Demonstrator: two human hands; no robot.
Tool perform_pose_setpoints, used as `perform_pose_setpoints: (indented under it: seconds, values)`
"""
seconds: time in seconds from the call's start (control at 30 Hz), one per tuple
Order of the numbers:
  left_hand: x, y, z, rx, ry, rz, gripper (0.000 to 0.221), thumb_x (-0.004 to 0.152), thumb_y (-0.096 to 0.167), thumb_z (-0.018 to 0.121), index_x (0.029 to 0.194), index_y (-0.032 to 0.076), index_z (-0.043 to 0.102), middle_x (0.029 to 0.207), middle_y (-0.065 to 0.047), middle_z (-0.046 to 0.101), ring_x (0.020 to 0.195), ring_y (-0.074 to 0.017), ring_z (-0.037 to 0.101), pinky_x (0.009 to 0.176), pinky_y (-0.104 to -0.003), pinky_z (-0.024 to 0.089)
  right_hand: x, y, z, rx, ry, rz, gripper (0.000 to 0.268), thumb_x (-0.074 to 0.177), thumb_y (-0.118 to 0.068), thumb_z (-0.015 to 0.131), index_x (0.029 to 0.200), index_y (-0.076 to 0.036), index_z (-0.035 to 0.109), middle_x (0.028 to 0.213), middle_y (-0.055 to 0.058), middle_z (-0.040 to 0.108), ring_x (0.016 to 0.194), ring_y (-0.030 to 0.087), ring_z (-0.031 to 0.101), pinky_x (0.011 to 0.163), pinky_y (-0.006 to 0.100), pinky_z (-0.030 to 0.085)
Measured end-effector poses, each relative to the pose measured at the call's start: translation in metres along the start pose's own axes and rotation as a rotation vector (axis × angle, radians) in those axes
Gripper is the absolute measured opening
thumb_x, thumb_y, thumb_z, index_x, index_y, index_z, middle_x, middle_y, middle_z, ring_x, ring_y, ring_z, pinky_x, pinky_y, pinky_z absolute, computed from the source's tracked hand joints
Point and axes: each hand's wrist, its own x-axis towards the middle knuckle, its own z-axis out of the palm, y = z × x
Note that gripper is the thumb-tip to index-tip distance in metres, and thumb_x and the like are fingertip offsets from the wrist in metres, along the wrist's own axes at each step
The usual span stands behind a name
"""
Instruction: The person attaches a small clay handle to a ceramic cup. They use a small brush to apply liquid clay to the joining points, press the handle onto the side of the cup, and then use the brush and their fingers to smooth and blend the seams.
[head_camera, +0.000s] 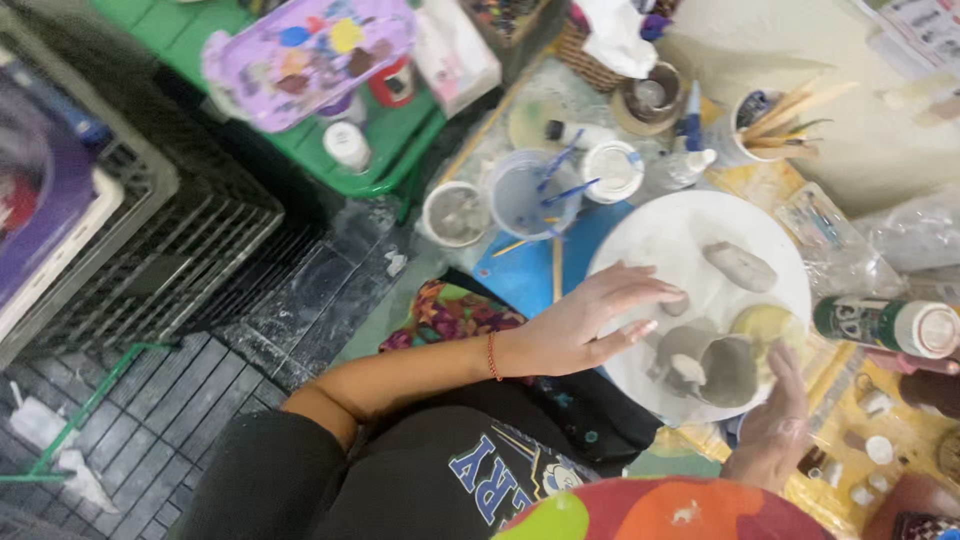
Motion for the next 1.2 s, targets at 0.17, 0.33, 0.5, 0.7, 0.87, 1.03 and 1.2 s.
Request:
perform_pose_setpoints:
  seconds: [0.17, 0.33, 0.5, 0.7, 0.87, 1.03, 1.2]
  values:
    - [-0.034, 0.010, -0.008, 0.092, 0.045, 0.011, 0.037, 0.107, 0.020, 0.060, 0.142, 0.011, 0.056, 0.145, -0.008, 0.058, 0.143, -0.0300, 0.052, 0.126, -0.044, 0.040, -0.032, -0.056, 0.031, -0.363, 0.111, -0.275, 0.054, 0.119, -0.042, 0.029, 0.149, -0.003, 0.052, 0.163, 0.019, 0.048, 0.154, 0.033, 0.041, 0.132, 0.046, 0.027]
    - [-0.060, 0.006, -0.018, 0.301, 0.114, 0.084, 0.039, 0.099, 0.016, 0.067, 0.137, 0.014, 0.061, 0.139, -0.006, 0.065, 0.136, -0.0261, 0.057, 0.117, -0.042, 0.043, -0.051, -0.107, 0.074, -0.668, 0.172, -0.476, 0.035, 0.116, -0.020, 0.052, 0.145, 0.001, 0.053, 0.159, 0.024, 0.046, 0.152, 0.041, 0.039, 0.129, 0.054, 0.027]
    - [-0.081, 0.024, -0.044, 0.316, 0.261, 0.042, 0.024, 0.095, 0.022, 0.077, 0.118, 0.018, 0.070, 0.119, -0.002, 0.071, 0.110, -0.0231, 0.067, 0.097, -0.038, 0.053, -0.054, -0.136, 0.121, -0.717, 0.219, -0.615, 0.025, 0.102, -0.003, 0.071, 0.123, 0.001, 0.059, 0.133, 0.015, 0.060, 0.134, 0.037, 0.051, 0.116, 0.050, 0.039]
    - [-0.055, 0.037, -0.090, 0.406, 0.505, -0.039, 0.020, 0.100, 0.014, 0.072, 0.119, 0.016, 0.071, 0.116, -0.006, 0.068, 0.107, -0.0271, 0.068, 0.094, -0.037, 0.057, 0.032, -0.167, 0.202, -0.839, -0.159, -0.709, 0.019, 0.094, -0.008, 0.083, 0.110, -0.008, 0.073, 0.124, 0.011, 0.060, 0.124, 0.035, 0.049, 0.113, 0.048, 0.038]
    - [0.005, 0.009, -0.140, 0.510, 0.484, 0.147, 0.047, 0.095, 0.011, 0.071, 0.139, 0.007, 0.056, 0.128, -0.015, 0.062, 0.121, -0.0383, 0.059, 0.110, -0.044, 0.045, 0.072, -0.176, 0.258, -0.992, -0.230, -0.793, 0.018, 0.086, -0.016, 0.087, 0.100, -0.012, 0.076, 0.125, 0.009, 0.058, 0.123, 0.034, 0.047, 0.103, 0.049, 0.038]
    - [0.046, -0.022, -0.163, 0.354, 0.257, 0.199, 0.043, 0.092, 0.010, 0.073, 0.134, 0.011, 0.061, 0.111, -0.004, 0.073, 0.114, -0.0316, 0.064, 0.105, -0.042, 0.046, 0.089, -0.168, 0.267, -1.098, -0.253, -0.733, 0.023, 0.081, -0.017, 0.085, 0.102, -0.010, 0.077, 0.124, 0.009, 0.058, 0.118, 0.032, 0.048, 0.098, 0.047, 0.038]
    - [0.042, -0.026, -0.181, 0.252, 0.158, 0.039, 0.036, 0.093, 0.009, 0.071, 0.128, 0.013, 0.065, 0.098, -0.003, 0.069, 0.100, -0.0260, 0.067, 0.095, -0.040, 0.051, 0.095, -0.159, 0.274, -1.102, -0.275, -0.766, 0.015, 0.084, -0.018, 0.082, 0.097, -0.013, 0.077, 0.122, 0.007, 0.060, 0.118, 0.032, 0.048, 0.097, 0.047, 0.037]
